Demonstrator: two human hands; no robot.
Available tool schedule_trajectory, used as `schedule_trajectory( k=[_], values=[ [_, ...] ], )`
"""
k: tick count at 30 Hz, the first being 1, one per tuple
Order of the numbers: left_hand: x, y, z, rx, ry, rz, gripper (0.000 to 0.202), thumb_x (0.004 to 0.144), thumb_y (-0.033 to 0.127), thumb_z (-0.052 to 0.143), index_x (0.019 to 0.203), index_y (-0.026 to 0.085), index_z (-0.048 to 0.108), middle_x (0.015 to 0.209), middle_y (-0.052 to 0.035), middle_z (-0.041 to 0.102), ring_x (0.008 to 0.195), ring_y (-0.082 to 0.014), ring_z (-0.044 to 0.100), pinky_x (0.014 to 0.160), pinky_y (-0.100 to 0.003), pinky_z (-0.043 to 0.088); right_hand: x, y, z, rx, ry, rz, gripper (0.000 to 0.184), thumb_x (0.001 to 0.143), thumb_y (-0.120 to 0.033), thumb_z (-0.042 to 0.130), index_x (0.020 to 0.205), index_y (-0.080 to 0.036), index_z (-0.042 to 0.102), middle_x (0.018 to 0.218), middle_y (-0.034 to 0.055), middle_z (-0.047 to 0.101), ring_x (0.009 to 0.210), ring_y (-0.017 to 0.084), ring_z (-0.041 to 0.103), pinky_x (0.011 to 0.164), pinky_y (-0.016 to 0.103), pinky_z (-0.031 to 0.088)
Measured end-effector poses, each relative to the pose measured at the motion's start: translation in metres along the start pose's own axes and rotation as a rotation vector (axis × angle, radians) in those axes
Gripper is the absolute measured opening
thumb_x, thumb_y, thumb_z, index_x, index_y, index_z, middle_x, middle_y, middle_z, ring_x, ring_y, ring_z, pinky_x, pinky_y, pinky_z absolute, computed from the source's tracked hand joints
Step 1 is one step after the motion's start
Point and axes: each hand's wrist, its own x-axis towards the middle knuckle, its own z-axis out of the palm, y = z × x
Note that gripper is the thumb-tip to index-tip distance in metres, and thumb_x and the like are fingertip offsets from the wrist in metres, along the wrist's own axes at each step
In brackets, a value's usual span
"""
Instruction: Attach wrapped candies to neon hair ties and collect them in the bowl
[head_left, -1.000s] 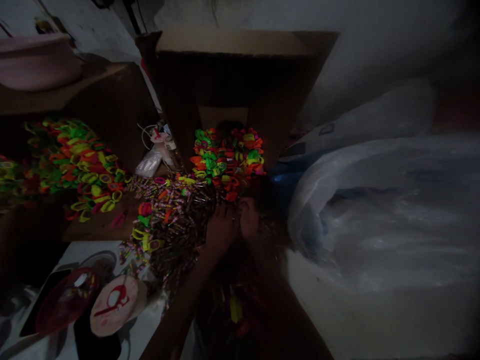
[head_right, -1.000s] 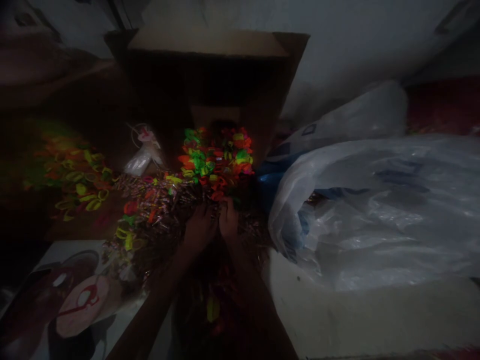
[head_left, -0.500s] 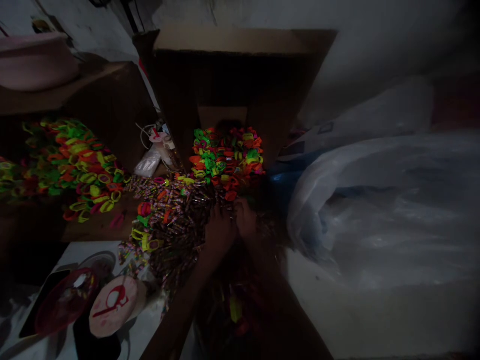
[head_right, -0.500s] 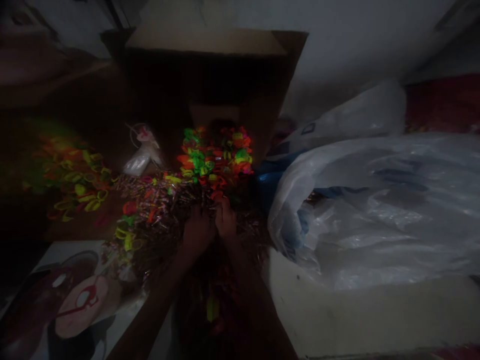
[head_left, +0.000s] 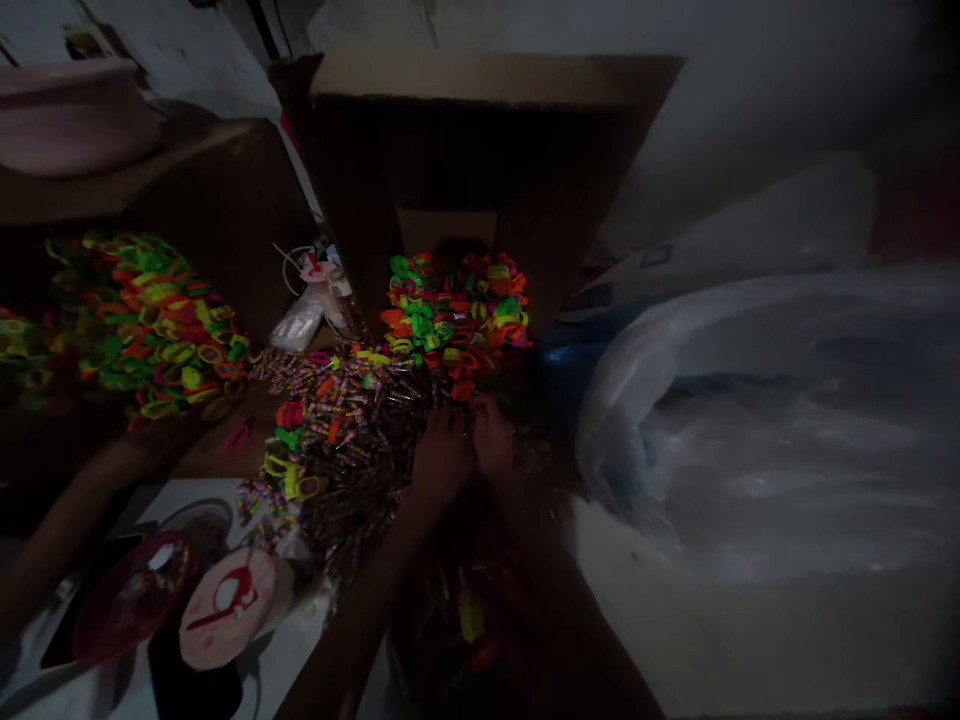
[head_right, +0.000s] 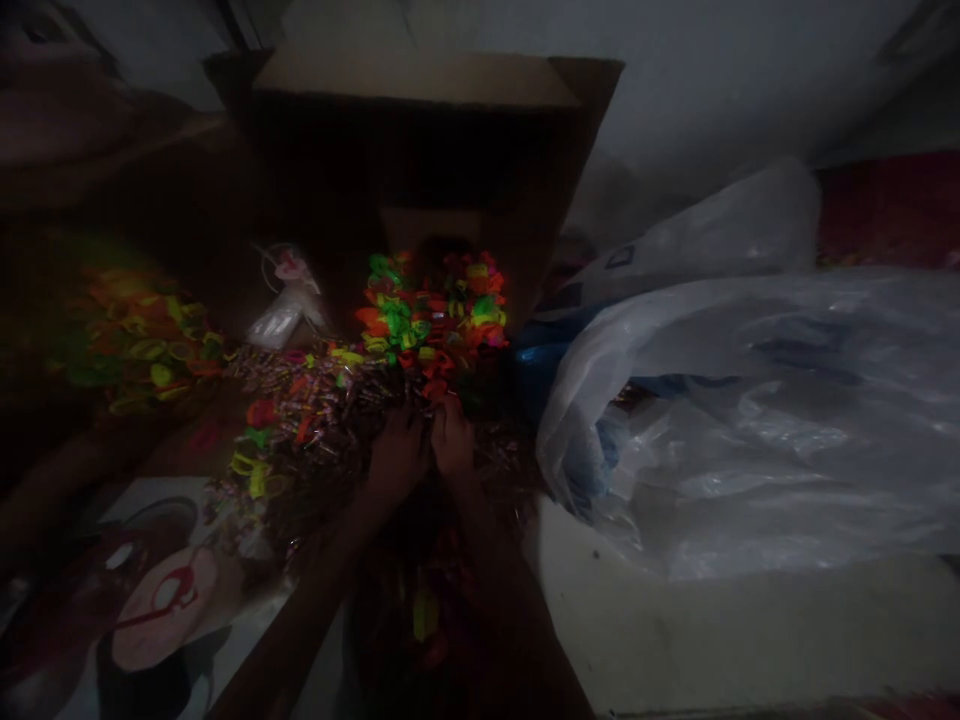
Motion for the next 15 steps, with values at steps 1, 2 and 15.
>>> schedule_trajectory(
  k=[1, 2, 15],
  values=[
    [0.001, -0.001, 0.000, -0.017, 0.003, 0.015, 0.033, 0.085, 0.014, 0.050, 0.118, 0.015, 0.058, 0.127, -0.0166, 0.055, 0.122, -0.0315, 0.049, 0.095, -0.044, 0.050, 0.000, 0.000, 0.000, -0.018, 0.007, -0.004, 0.026, 0.090, -0.035, 0.036, 0.094, -0.026, 0.060, 0.088, 0.0037, 0.068, 0.079, 0.020, 0.063, 0.079, 0.030, 0.044],
    [0.001, -0.001, 0.001, -0.031, 0.001, 0.025, 0.033, 0.085, 0.013, 0.050, 0.117, 0.017, 0.059, 0.126, -0.0154, 0.056, 0.122, -0.0310, 0.049, 0.094, -0.044, 0.050, 0.000, 0.001, 0.001, -0.039, 0.015, -0.010, 0.027, 0.090, -0.034, 0.035, 0.094, -0.026, 0.060, 0.087, 0.0041, 0.068, 0.077, 0.020, 0.062, 0.078, 0.030, 0.044],
    [0.003, -0.004, -0.003, -0.105, 0.134, -0.018, 0.019, 0.087, 0.019, 0.052, 0.100, 0.017, 0.066, 0.108, -0.0137, 0.063, 0.105, -0.0291, 0.056, 0.091, -0.043, 0.049, 0.004, -0.006, 0.003, 0.168, 0.084, 0.067, 0.027, 0.089, -0.038, 0.038, 0.094, -0.025, 0.061, 0.090, 0.0031, 0.067, 0.084, 0.020, 0.061, 0.083, 0.030, 0.044]
  ],
)
